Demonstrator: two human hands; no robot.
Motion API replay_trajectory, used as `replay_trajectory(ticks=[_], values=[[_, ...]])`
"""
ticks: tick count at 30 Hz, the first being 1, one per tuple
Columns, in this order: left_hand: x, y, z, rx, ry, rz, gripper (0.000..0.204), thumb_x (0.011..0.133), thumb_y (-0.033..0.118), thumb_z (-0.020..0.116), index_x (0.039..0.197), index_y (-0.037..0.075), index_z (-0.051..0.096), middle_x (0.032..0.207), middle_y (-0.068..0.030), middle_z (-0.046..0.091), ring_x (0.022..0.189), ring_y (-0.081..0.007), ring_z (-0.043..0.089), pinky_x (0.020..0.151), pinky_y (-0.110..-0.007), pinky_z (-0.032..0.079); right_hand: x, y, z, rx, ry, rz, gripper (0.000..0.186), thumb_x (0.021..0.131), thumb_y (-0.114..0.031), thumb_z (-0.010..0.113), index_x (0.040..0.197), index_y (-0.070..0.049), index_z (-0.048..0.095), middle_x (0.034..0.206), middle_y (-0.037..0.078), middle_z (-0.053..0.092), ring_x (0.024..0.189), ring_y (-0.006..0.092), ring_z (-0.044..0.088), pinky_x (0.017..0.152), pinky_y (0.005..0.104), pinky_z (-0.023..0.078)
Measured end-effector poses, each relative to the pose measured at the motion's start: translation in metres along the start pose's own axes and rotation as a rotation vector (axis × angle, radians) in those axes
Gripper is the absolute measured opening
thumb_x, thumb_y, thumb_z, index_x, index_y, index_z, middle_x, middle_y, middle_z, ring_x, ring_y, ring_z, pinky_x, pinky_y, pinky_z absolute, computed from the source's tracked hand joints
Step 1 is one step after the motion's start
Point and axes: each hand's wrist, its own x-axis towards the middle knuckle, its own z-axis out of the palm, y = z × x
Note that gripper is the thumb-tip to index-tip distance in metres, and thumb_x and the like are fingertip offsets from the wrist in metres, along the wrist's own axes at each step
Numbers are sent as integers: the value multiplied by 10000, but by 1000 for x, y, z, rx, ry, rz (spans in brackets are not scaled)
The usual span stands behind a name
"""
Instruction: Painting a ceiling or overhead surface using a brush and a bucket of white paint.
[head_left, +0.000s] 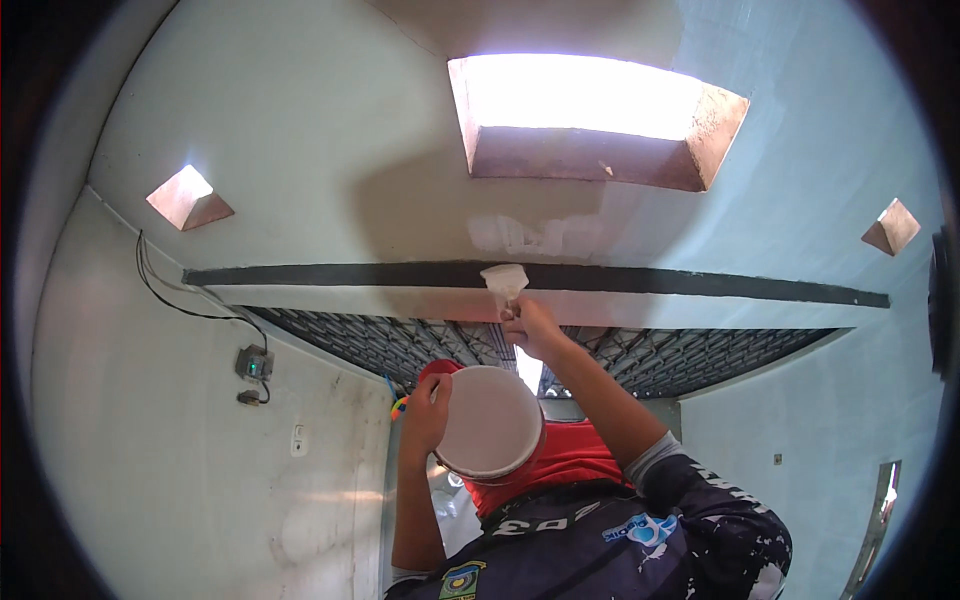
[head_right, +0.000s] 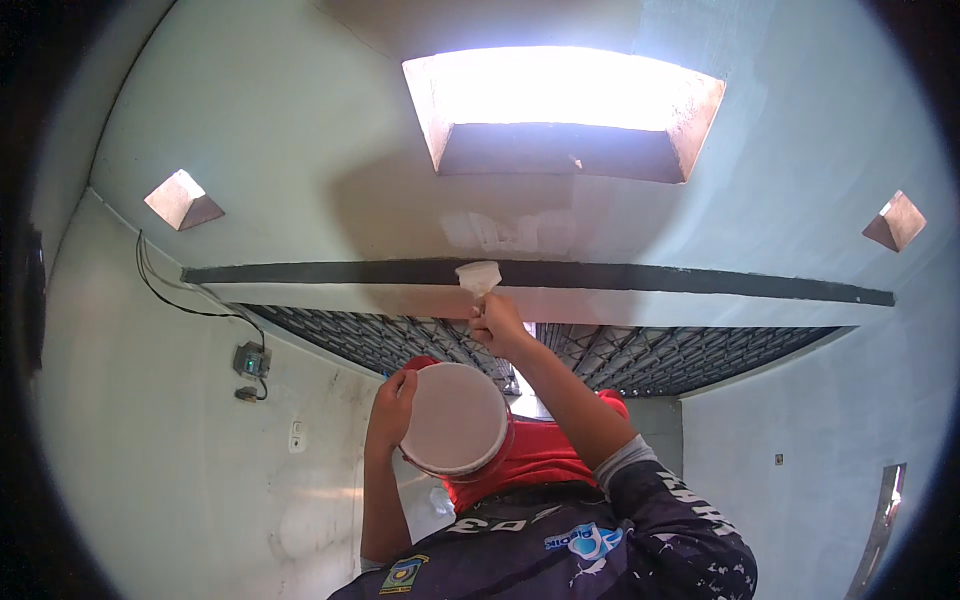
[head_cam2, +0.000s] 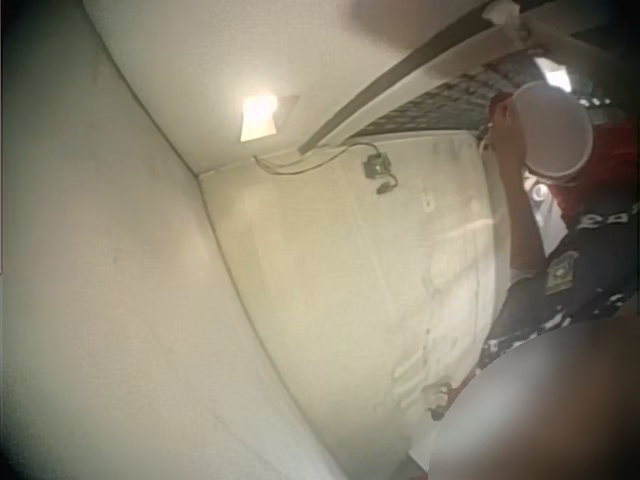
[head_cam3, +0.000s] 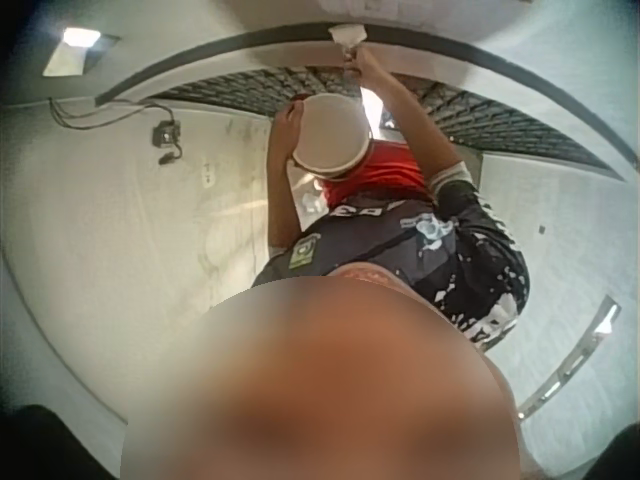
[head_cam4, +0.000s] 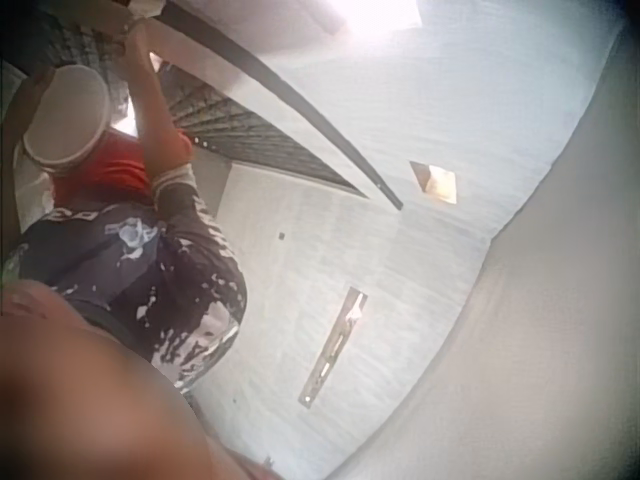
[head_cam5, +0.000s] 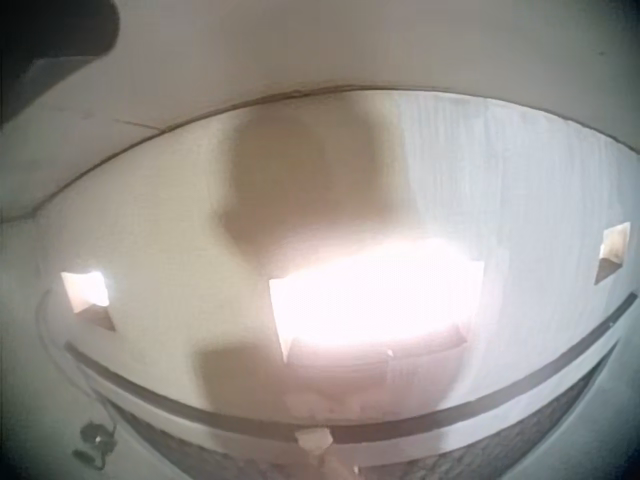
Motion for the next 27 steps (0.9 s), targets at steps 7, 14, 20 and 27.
replay_trajectory(ticks=[7,14,20,27], values=[[-3,9,1,31,44,-1,448,1031,402,521,1141,-9,661,1099,-203,704,1065,-332,670,927,-380,484,48,-29,39,-164,147,-268,44,929,-60,435,898,-77,407,736,42,463,499,101,356,415,277,245],[-3,5,-2,32,23,-6,453,1027,412,523,1147,-2,663,1101,-207,699,1067,-333,671,924,-383,488,3,-45,96,-161,31,-341,90,969,-121,423,996,-46,381,735,16,480,496,87,392,418,289,307],[0,-2,-3,47,26,-13,456,1032,404,522,1148,-16,656,1101,-198,704,1067,-335,670,924,-376,488,-44,-12,108,-208,33,-523,91,1009,-137,418,950,-68,412,726,3,469,492,69,354,408,272,265],[-1,3,-1,52,13,-20,454,1034,409,520,1138,-12,657,1082,-192,705,1046,-321,673,925,-374,488,58,32,34,-503,405,-885,239,1036,-272,483,1060,-35,500,731,23,507,500,113,446,413,285,346]])
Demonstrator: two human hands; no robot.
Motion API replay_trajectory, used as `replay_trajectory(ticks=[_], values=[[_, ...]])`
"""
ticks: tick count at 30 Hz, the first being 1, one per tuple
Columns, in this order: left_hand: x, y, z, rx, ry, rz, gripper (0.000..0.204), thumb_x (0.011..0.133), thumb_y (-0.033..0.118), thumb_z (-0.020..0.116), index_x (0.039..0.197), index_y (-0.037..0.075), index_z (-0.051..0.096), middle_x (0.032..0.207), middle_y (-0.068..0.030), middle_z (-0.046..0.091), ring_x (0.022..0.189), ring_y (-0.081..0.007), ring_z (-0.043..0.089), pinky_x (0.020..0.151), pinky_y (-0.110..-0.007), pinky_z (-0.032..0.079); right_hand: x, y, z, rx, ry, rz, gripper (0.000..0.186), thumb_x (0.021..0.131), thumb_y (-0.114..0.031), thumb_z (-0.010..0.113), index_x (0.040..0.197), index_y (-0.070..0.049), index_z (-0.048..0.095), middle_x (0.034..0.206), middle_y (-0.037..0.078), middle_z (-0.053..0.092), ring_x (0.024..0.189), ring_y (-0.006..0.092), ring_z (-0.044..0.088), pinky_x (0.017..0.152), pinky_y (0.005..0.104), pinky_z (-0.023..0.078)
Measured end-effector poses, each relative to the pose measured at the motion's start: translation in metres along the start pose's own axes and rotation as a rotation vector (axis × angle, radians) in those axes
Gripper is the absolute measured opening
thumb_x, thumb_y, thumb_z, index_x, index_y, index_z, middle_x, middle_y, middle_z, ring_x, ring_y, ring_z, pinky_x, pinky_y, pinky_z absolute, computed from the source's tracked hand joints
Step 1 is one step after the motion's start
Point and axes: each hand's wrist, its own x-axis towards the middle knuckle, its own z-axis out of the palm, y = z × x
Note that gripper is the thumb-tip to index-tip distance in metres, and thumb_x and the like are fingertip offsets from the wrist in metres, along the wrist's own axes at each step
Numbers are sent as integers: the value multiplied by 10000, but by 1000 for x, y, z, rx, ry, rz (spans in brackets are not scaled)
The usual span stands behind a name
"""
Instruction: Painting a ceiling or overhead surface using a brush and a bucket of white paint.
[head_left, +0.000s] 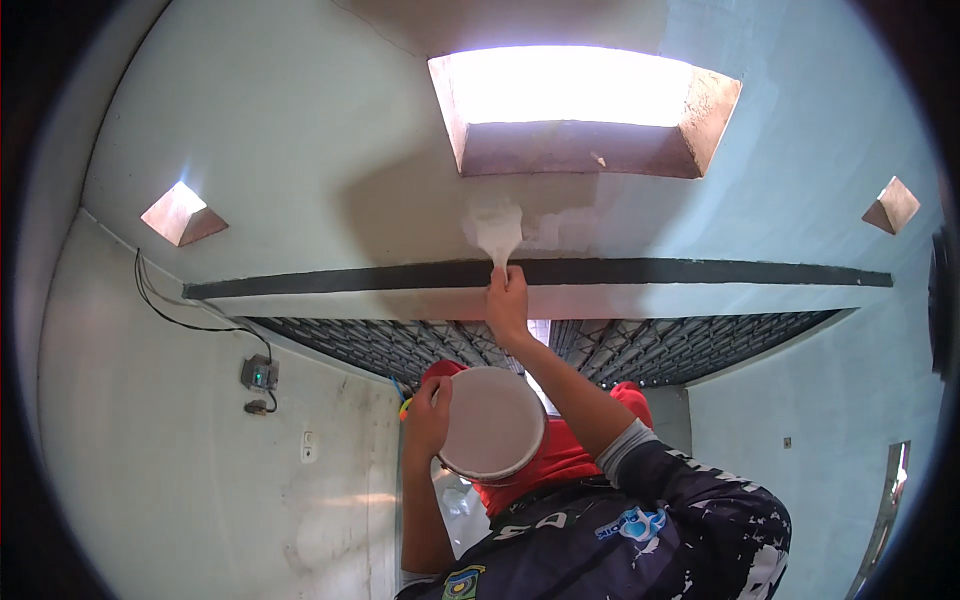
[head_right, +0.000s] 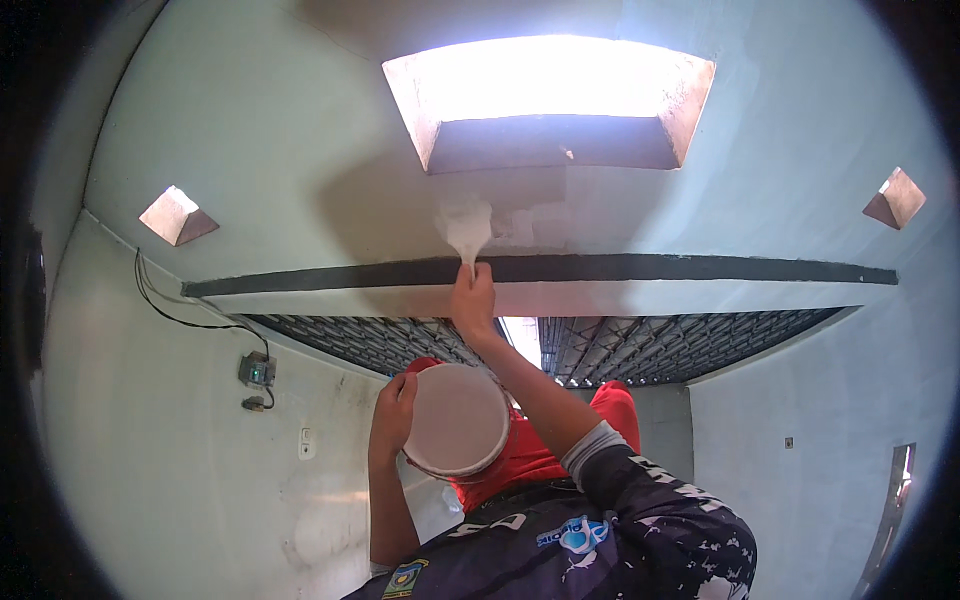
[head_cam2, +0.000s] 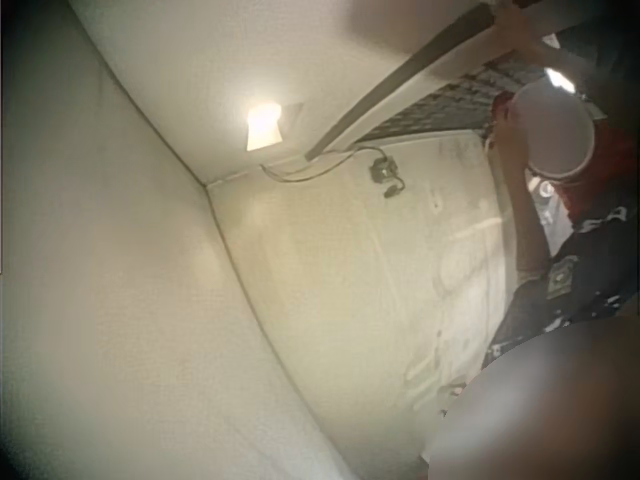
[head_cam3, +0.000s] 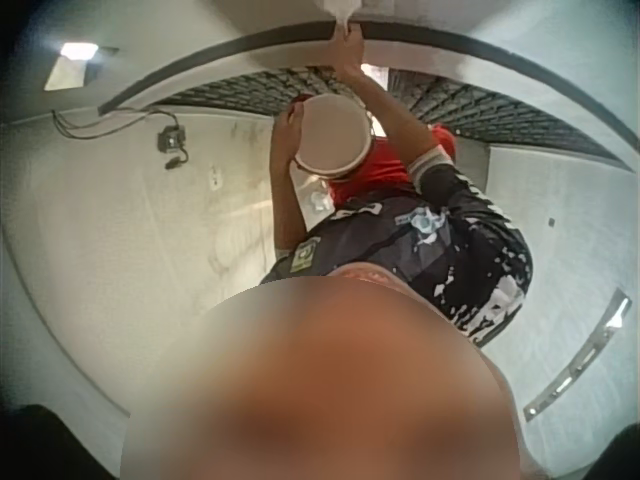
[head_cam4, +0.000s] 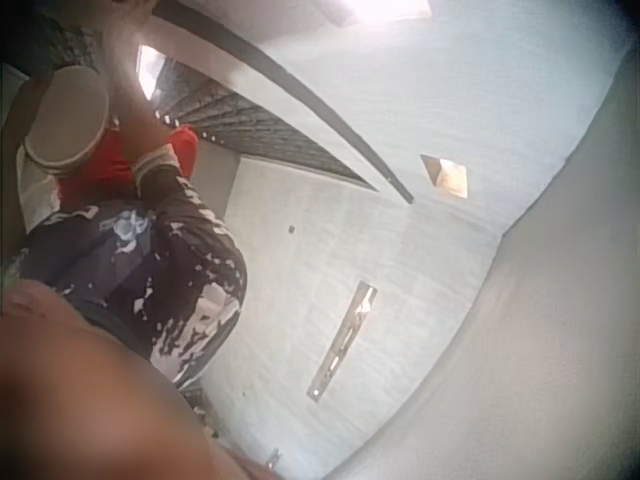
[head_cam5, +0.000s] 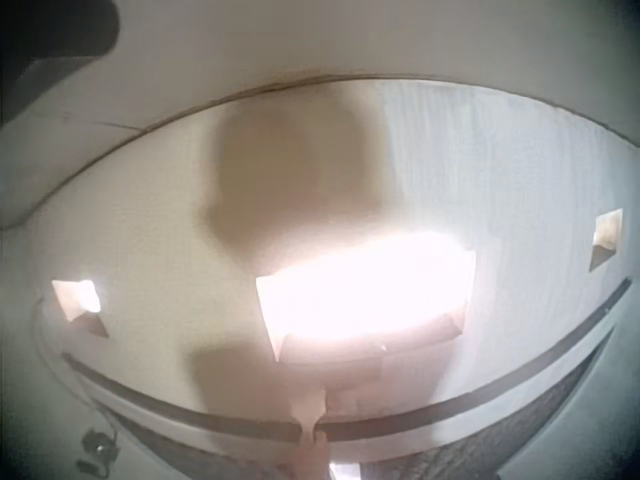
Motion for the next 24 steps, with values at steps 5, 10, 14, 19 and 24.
replay_trajectory(ticks=[5,10,14,19,24], values=[[-1,-6,0,-35,17,16,447,1034,408,517,1122,-6,660,1070,-191,707,1039,-323,675,922,-376,488,6,50,-15,-3,26,307,272,1029,-290,494,1084,-26,527,720,31,518,471,135,442,382,307,336],[-5,11,-1,-48,0,27,441,1036,397,513,1123,-8,661,1069,-196,705,1032,-324,674,920,-379,487,8,24,-40,59,-80,475,177,1009,-230,482,954,-63,493,649,12,467,452,110,411,370,295,278],[-3,4,-5,-12,16,40,435,1033,387,517,1125,-14,660,1064,-200,704,1023,-325,675,914,-378,488,28,-49,-39,229,-155,523,181,1011,-207,483,883,-82,456,633,-5,451,441,83,365,385,274,250],[-2,1,-1,18,38,41,437,1031,385,520,1126,-20,657,1068,-205,704,1029,-328,673,917,-373,486,8,-108,-27,154,-146,263,206,1028,-223,492,891,-71,483,643,-16,458,454,60,363,387,260,254],[0,3,-1,-16,-10,8,436,1033,383,526,1134,-22,656,1072,-184,709,1041,-291,670,928,-364,484,4,-68,-35,117,-64,-124,215,1021,-237,518,896,-64,492,646,-21,464,450,50,364,371,248,257]])
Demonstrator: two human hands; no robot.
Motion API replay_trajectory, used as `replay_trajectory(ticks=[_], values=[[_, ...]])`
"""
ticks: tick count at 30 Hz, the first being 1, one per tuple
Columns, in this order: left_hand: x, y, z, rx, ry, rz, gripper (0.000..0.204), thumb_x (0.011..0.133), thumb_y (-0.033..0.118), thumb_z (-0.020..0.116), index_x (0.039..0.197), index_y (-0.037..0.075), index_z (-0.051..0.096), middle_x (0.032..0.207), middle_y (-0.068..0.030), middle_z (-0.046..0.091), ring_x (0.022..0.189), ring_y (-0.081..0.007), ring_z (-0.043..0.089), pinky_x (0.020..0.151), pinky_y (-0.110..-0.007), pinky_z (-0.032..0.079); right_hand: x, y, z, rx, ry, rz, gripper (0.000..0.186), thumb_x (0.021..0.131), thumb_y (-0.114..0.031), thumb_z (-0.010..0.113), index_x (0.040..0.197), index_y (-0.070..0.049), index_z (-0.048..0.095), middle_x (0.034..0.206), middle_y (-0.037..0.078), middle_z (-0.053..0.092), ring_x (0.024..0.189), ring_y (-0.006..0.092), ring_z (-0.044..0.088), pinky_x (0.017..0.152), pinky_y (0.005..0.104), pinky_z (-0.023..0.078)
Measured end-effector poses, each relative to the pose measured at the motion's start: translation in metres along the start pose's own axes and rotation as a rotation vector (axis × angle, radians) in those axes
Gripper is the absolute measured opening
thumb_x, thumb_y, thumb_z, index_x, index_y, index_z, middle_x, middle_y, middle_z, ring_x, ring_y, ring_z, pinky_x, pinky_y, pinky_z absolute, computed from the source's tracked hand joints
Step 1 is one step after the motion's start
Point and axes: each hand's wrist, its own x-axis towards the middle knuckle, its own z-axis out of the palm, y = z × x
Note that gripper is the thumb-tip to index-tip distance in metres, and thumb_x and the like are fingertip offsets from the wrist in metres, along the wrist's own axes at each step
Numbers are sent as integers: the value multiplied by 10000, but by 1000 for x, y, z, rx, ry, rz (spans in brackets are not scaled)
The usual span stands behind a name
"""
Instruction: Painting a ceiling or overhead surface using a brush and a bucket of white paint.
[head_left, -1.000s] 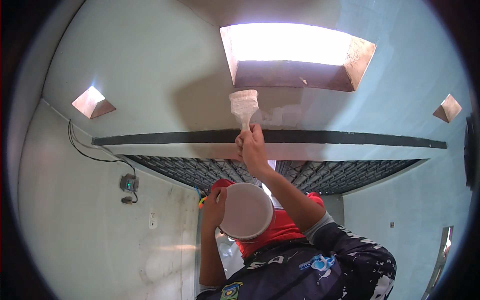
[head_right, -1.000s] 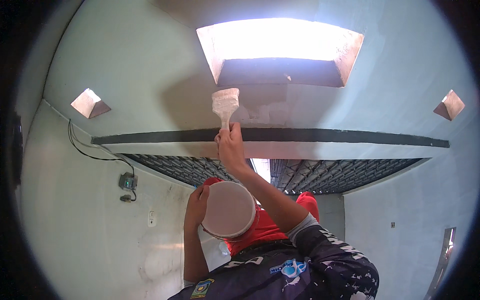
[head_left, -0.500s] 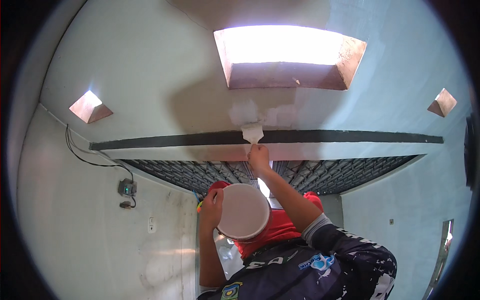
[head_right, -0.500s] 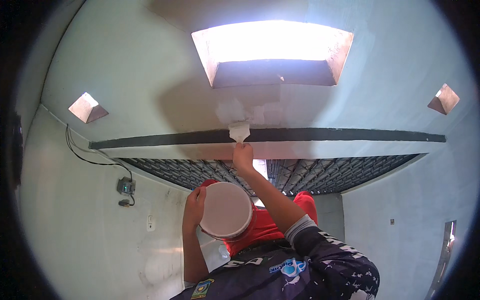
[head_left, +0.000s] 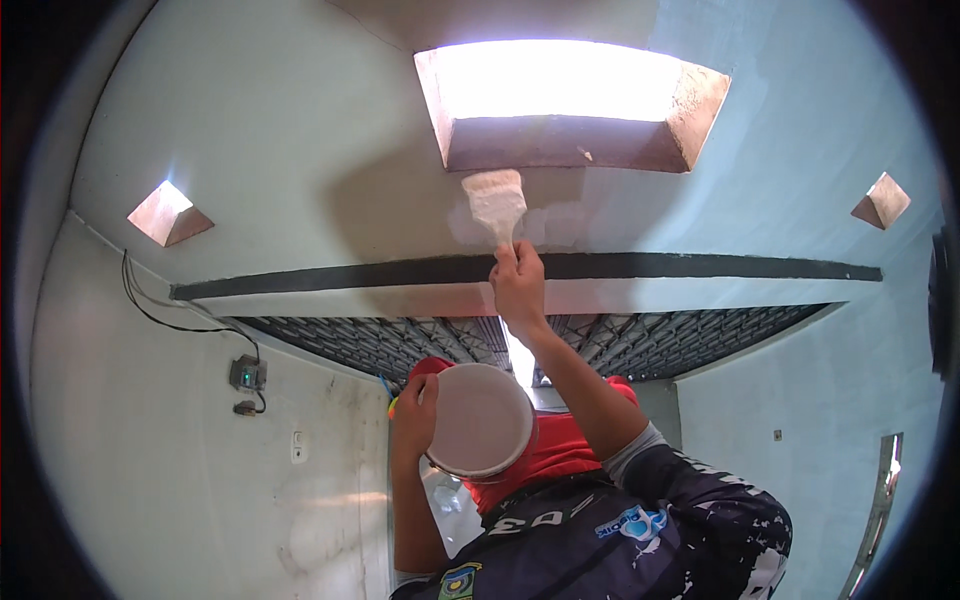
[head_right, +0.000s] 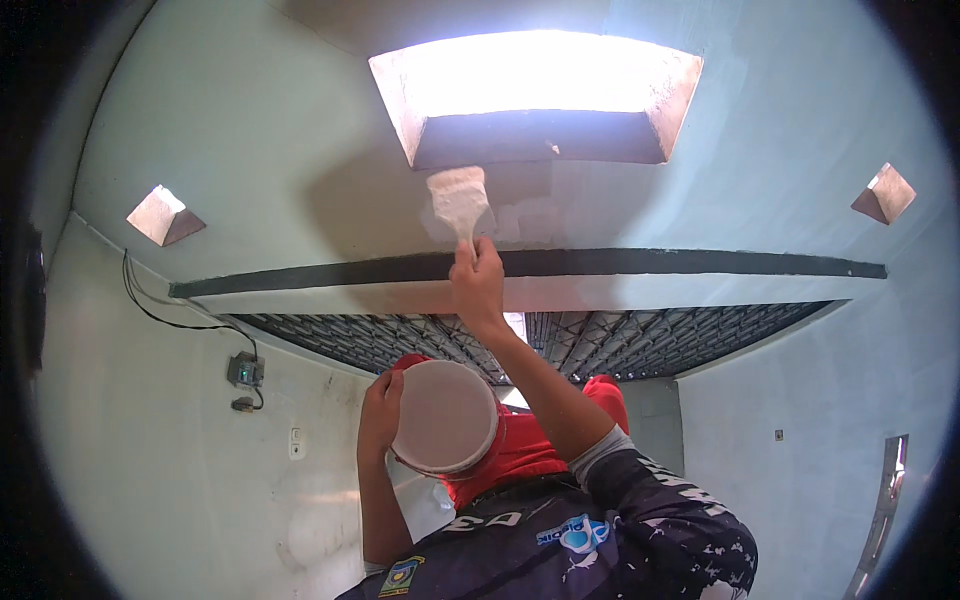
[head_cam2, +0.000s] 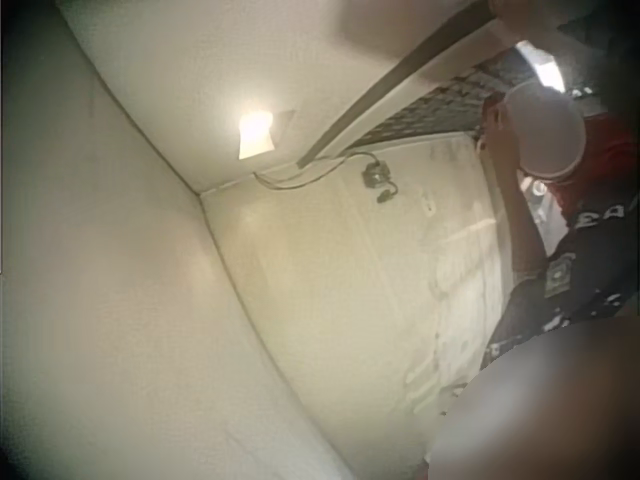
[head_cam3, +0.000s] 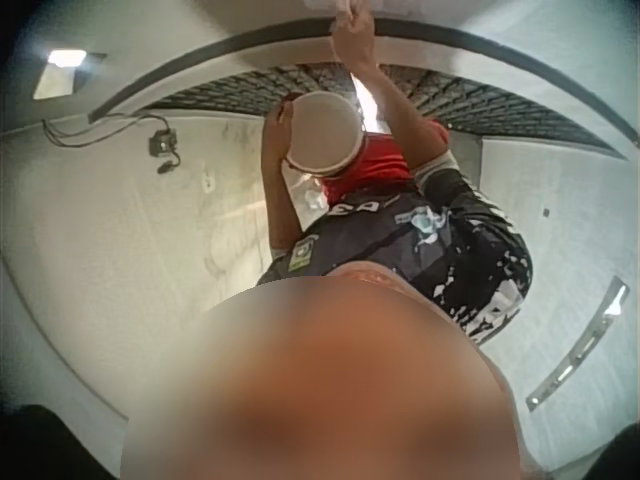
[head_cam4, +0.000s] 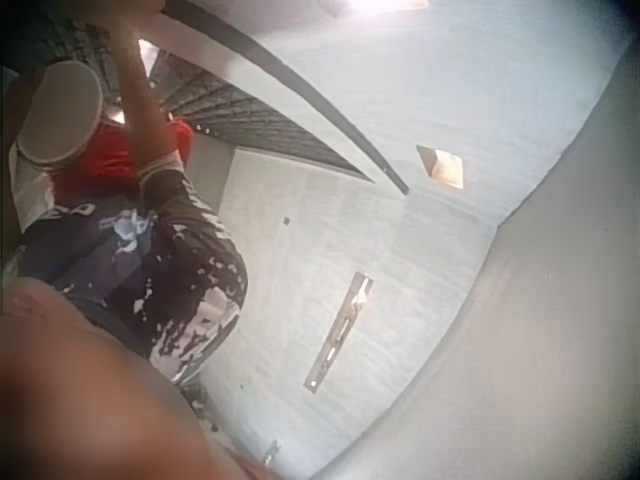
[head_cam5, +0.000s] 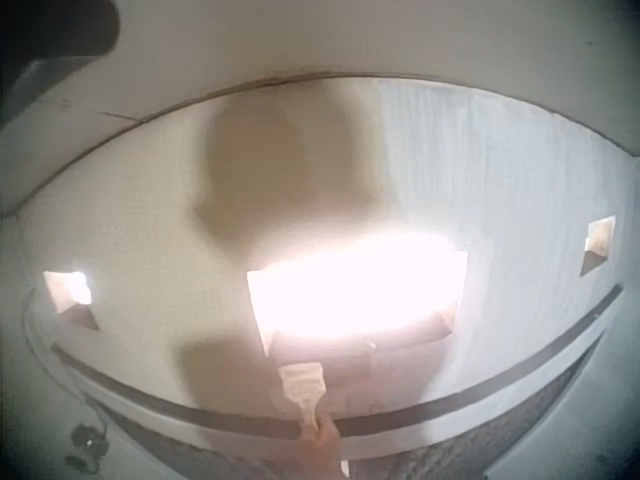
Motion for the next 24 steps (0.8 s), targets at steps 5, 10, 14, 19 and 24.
replay_trajectory(ticks=[5,10,14,19,24], values=[[2,-1,1,-29,-3,-3,437,1035,384,523,1138,-19,657,1067,-175,709,1042,-279,669,932,-361,483,-1,42,-34,169,75,534,194,978,-238,534,865,-86,493,603,-31,418,427,64,361,348,248,235],[0,1,1,-14,-2,0,430,1032,391,524,1145,-1,659,1072,-181,706,1047,-293,670,932,-365,483,-7,57,-55,76,49,652,178,970,-225,505,839,-109,470,595,-32,394,420,72,342,353,251,224],[0,4,4,-9,12,4,431,1026,401,524,1142,11,664,1069,-190,706,1045,-322,673,926,-377,486,11,43,-69,115,64,724,168,973,-197,478,828,-114,463,597,-35,393,421,71,320,363,257,218],[1,2,4,35,36,16,430,1026,399,519,1143,11,663,1068,-199,703,1038,-335,674,922,-382,488,32,-25,-61,91,-58,573,221,996,-202,490,850,-36,497,621,11,484,442,85,406,363,273,274],[0,6,3,0,3,8,414,1031,377,523,1135,2,664,1067,-187,707,1031,-301,674,922,-366,486,19,-78,-36,52,-39,222,235,1024,-232,505,842,-85,480,590,-44,427,412,38,339,343,245,215]])
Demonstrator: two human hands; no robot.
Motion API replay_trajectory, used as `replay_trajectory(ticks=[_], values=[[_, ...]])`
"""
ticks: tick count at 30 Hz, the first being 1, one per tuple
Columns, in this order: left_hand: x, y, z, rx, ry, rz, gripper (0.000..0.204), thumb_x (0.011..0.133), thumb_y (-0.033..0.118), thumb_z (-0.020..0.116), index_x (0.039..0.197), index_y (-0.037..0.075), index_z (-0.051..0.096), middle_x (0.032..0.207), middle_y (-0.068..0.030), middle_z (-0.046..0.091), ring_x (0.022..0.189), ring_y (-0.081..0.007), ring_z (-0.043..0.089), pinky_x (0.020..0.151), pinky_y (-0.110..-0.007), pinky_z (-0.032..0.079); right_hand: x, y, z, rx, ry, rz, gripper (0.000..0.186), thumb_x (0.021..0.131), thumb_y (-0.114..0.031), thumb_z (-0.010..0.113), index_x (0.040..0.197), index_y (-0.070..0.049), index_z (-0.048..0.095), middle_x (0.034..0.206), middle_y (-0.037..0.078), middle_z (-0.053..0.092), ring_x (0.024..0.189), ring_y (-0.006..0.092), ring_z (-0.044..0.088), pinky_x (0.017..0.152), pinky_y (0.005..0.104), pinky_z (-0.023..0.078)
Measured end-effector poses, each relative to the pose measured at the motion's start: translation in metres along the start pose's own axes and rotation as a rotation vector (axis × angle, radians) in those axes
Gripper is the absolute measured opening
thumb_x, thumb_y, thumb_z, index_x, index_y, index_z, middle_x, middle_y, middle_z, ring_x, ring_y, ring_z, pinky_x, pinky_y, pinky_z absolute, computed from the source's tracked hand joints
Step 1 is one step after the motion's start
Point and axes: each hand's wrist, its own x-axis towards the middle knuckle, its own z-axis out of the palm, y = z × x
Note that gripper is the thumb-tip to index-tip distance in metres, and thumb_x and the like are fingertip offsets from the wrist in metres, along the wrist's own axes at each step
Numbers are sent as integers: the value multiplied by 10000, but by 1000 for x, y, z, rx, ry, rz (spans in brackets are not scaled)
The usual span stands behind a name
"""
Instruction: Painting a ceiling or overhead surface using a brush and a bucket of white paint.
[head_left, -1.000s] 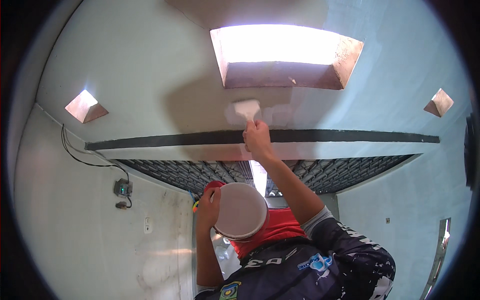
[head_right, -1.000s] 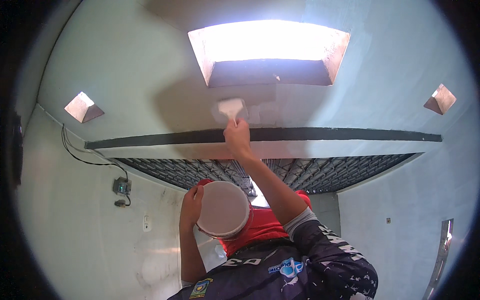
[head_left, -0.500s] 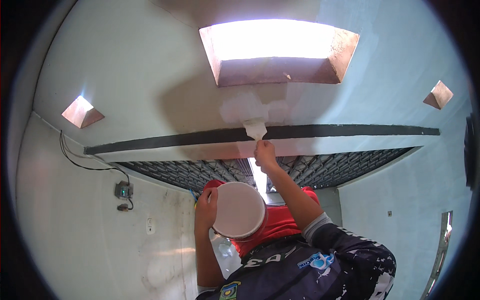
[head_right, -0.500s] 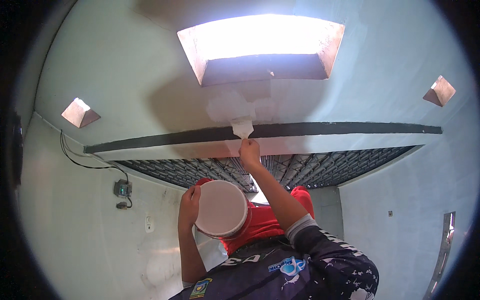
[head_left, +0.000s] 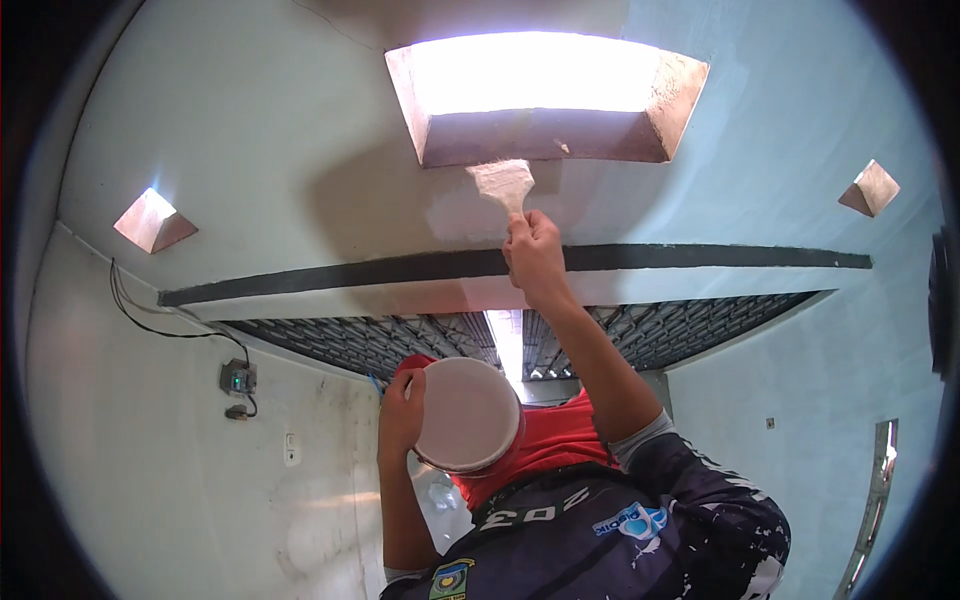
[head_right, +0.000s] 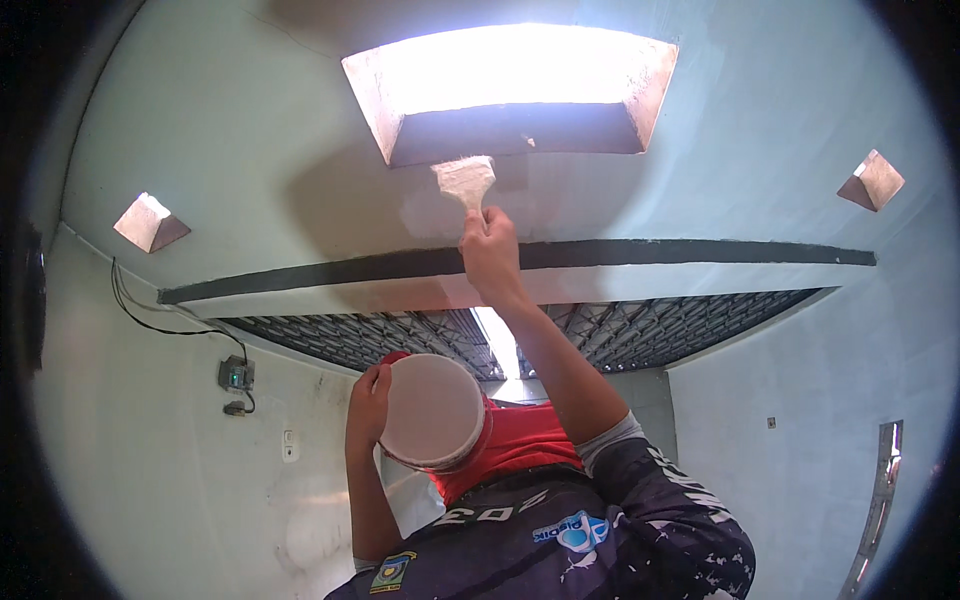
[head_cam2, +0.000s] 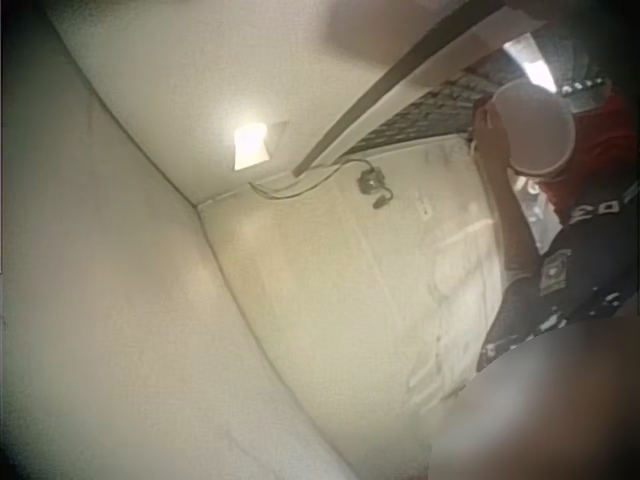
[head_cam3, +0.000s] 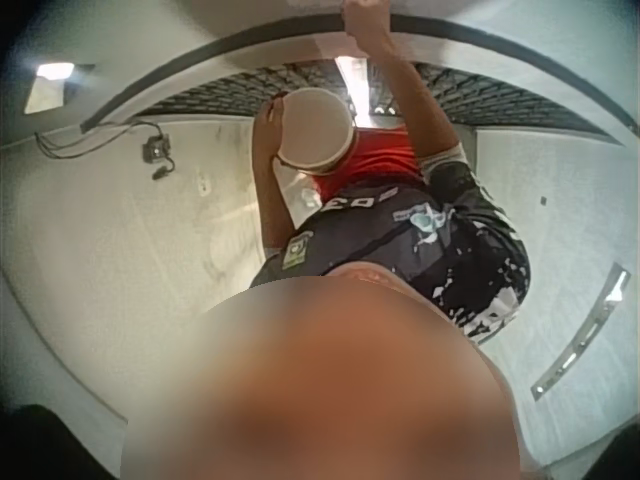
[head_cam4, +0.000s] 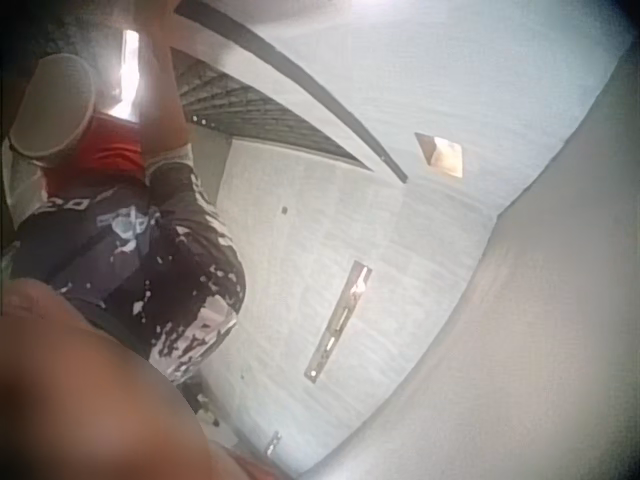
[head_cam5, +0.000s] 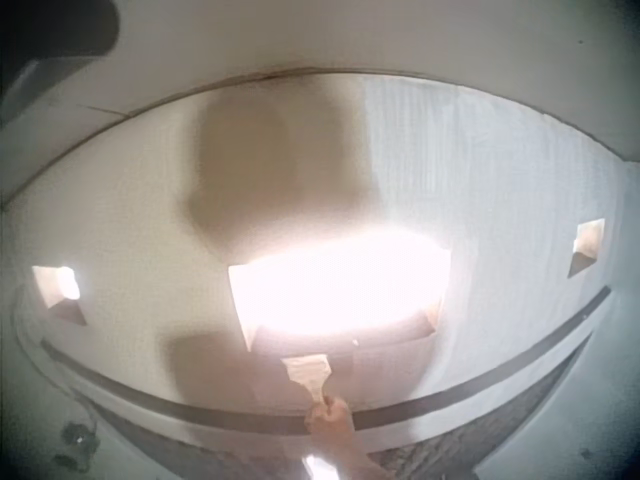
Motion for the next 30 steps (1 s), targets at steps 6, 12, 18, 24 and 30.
replay_trajectory(ticks=[6,12,18,24,30], values=[[2,6,3,5,11,24,414,1029,368,532,1125,-12,664,1059,-175,711,1022,-284,674,922,-358,485,12,86,-24,-44,153,-47,214,1019,-238,507,865,-90,499,576,-41,420,406,47,342,344,247,222],[-1,7,-1,5,-3,-19,411,1028,369,536,1123,-8,668,1058,-179,709,1026,-281,672,927,-358,483,-3,98,-45,93,115,390,204,989,-256,505,831,-129,479,578,-48,383,416,56,317,358,251,204],[2,1,4,31,23,33,406,1029,365,534,1125,-6,668,1049,-190,704,1015,-307,675,919,-368,486,17,48,-56,154,34,412,219,1000,-199,479,807,-101,446,596,-32,405,426,61,352,357,254,245],[2,-2,2,16,9,8,416,1028,371,533,1123,-11,666,1051,-194,703,1014,-315,676,913,-372,488,3,-48,-13,134,-48,209,193,1046,-186,452,871,-103,450,634,-46,383,436,38,288,365,239,206],[0,2,3,24,24,19,415,1031,372,529,1122,-10,664,1055,-196,701,1021,-316,673,913,-374,487,-18,-61,-9,95,-98,200,206,1053,-237,451,897,-102,459,629,-58,373,437,31,286,362,234,205]])
